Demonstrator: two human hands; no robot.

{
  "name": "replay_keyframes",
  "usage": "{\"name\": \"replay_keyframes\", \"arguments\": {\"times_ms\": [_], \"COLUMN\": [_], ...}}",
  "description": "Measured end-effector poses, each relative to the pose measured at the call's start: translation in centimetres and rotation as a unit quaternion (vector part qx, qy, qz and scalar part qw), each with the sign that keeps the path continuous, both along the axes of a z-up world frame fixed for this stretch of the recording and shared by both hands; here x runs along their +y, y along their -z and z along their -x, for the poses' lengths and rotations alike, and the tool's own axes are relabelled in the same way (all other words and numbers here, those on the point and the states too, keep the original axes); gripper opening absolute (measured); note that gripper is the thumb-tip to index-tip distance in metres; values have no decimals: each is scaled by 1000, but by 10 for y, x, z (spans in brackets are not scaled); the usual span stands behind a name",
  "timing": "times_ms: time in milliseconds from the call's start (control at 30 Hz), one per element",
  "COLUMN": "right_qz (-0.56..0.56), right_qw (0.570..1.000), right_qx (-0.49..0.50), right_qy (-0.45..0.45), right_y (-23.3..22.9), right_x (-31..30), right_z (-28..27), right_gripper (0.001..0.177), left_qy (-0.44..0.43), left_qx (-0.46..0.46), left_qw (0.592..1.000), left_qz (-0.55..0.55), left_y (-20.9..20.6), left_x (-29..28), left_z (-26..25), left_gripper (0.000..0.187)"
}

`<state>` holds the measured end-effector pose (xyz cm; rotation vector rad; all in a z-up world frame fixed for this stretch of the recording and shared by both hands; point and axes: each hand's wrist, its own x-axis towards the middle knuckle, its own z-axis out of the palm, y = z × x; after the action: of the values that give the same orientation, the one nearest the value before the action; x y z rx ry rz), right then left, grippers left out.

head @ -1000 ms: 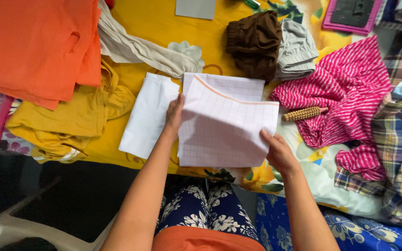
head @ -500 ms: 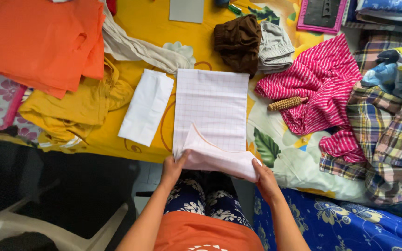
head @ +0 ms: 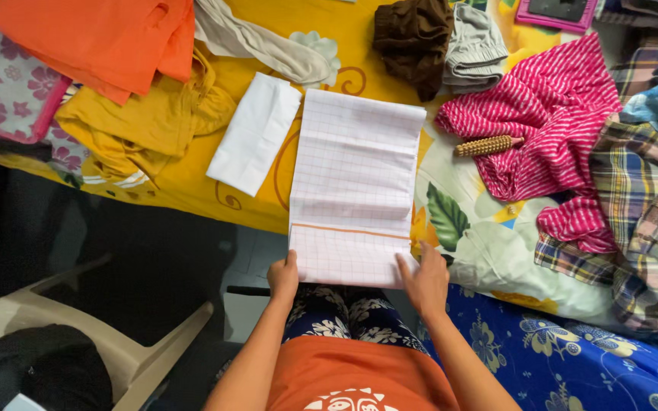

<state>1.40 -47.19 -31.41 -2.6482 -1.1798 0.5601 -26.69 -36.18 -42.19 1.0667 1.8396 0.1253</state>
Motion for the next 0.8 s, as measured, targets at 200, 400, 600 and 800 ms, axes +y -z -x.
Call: {"name": "replay_keyframes", "arguments": {"times_ms": [200,400,600,800], "right_qz": [-88,181,155,84], "right_qw": [906,871,883,908], "right_qx": [-47,3,-80,-47], "right_qy": [-411,-457,-435,-409], "right_y": [-21,6,-22,-29], "right_x": [31,25,29,20], "right_z": [15,40,82,78], "right_gripper": [76,8,8,10], "left_qy": [-62,55,520,631], "left_qx": [-229,42,124,90], "left_qw": [971,997,820,770], "left_qz": [-10,44,-207,-39], "left_y": [-35,-54,-69,-23], "left_x": [-10,21,76,70], "left_z": [1,-4,-88,-199], "left_gripper": [49,47,68,79]}}
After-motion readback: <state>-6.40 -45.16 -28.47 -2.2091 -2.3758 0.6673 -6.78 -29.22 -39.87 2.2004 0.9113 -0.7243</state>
